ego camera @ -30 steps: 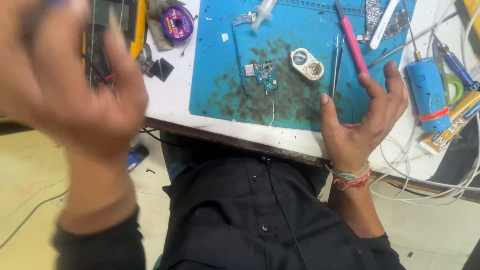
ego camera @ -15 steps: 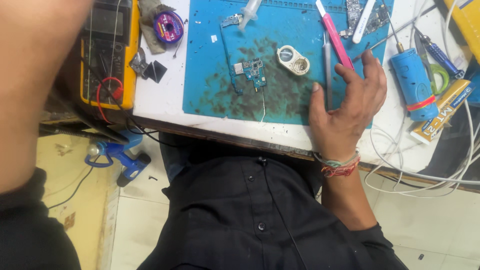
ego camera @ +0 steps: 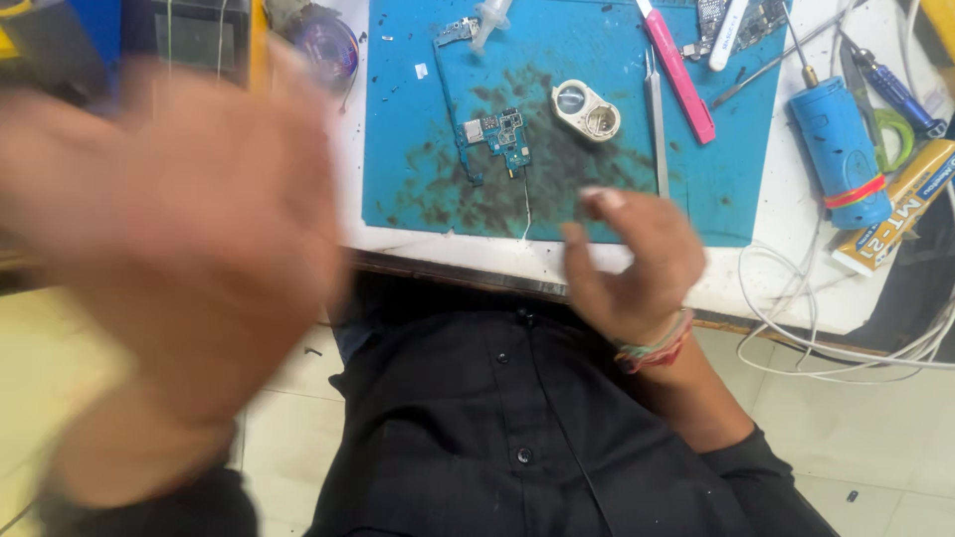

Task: The person uses a hot air gun and tweezers to work on a small circuit board, then switches to a soldering iron to reflow solder joints. They use a magnifying loupe to inspect the board and a brush to clean the surface. The person handles the board with tweezers and fingers throughout the process.

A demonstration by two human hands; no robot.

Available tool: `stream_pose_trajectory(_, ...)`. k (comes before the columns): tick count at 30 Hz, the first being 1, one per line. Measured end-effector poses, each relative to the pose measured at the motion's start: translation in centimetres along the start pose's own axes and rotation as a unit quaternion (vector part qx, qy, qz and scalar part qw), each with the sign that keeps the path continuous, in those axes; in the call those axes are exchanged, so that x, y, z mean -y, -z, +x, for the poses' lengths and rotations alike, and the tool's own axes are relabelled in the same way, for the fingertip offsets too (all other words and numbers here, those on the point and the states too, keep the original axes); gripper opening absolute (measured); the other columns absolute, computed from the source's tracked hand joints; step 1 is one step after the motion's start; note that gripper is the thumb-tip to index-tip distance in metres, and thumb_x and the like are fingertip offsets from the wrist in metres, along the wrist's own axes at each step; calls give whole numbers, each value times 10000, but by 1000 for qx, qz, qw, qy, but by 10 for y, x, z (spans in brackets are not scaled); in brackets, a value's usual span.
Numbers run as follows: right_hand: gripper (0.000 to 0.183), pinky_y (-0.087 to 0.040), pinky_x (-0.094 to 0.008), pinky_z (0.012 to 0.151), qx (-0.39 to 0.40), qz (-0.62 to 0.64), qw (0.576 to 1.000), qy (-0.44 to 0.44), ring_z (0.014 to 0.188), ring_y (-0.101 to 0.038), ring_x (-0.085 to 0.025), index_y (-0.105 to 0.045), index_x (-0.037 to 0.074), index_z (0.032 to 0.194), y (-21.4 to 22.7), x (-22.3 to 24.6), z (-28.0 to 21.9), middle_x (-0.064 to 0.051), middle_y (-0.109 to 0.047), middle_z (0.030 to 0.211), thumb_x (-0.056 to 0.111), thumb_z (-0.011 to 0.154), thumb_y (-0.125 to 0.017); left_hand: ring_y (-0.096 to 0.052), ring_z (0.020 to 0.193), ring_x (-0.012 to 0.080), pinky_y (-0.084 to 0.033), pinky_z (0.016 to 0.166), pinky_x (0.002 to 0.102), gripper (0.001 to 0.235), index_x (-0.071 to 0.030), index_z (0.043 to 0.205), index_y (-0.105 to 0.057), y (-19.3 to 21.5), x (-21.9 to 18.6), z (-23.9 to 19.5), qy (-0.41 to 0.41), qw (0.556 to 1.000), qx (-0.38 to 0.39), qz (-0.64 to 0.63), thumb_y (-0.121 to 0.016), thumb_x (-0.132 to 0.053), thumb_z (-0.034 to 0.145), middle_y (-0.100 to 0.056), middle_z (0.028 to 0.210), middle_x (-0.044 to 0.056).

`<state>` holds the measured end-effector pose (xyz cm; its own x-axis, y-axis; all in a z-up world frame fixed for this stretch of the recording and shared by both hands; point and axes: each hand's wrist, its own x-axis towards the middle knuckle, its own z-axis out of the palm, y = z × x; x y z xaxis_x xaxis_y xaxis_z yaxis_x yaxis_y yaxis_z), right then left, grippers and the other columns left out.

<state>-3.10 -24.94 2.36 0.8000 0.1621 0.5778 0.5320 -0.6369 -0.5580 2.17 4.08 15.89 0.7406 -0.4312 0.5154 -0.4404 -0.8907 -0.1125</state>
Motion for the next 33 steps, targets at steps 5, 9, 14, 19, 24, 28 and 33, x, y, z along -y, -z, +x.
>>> stream_pose_trajectory(5,433,-513,-370,718,46,-49,998,6,831,-691,-265,-616,1,1315,-13,13,12,-91,-725,963,73,955,-845,-554,669,159,-368,689,379,272,9,1215,-731,-36,-108,-26,-46,969,35,-238,-724,-172,1012,-612,820,10)
stream_pose_trajectory(9,193,-521,-332,667,-48,-63,993,-93,739,-675,-200,-668,59,1198,-3,-5,3,-114,-715,885,138,1030,-719,-680,880,188,-467,957,455,434,-37,1192,-685,-58,-122,-44,-51,851,18,-522,-750,-350,899,-692,985,46)
stream_pose_trajectory(14,606,-539,-263,744,-128,135,961,-206,854,-656,-88,-493,41,1410,5,-11,-7,-30,-653,943,537,1063,-518,-494,1356,298,-225,1228,599,501,-70,1247,-679,-134,-90,-47,66,941,77,-324,-796,-465,962,-551,1397,142)
stream_pose_trajectory(19,420,-556,-289,794,-85,183,943,-263,877,-682,-155,-623,1,1360,1,-10,-31,-120,-723,1020,357,1138,-595,-248,1509,357,-61,1208,664,630,-48,1309,-677,-165,-82,-50,78,949,129,-278,-805,-505,894,-337,1612,229)
stream_pose_trajectory(24,353,-591,-301,852,-26,234,922,-308,899,-720,-158,-601,-6,1369,5,-6,-43,-118,-743,1044,224,1102,-602,-234,1549,330,-48,1236,662,506,-100,1244,-687,-163,-78,-58,86,947,141,-277,-803,-462,909,-333,1648,203)
stream_pose_trajectory(28,198,-529,-254,809,-7,190,933,-307,869,-657,-113,-640,-21,1183,-3,-7,-47,-112,-710,1000,98,1037,-704,-270,1540,319,-48,1228,660,511,-117,1272,-698,-151,-71,-69,83,942,148,-288,-793,-430,880,-357,1641,182)
stream_pose_trajectory(33,183,-515,-204,727,16,200,922,-331,799,-645,-64,-656,-21,1156,-8,-7,-49,-73,-713,959,4,999,-746,-312,1538,293,-29,1248,629,361,-138,1151,-708,-149,-76,-79,80,942,129,-299,-775,-396,908,-404,1629,152)
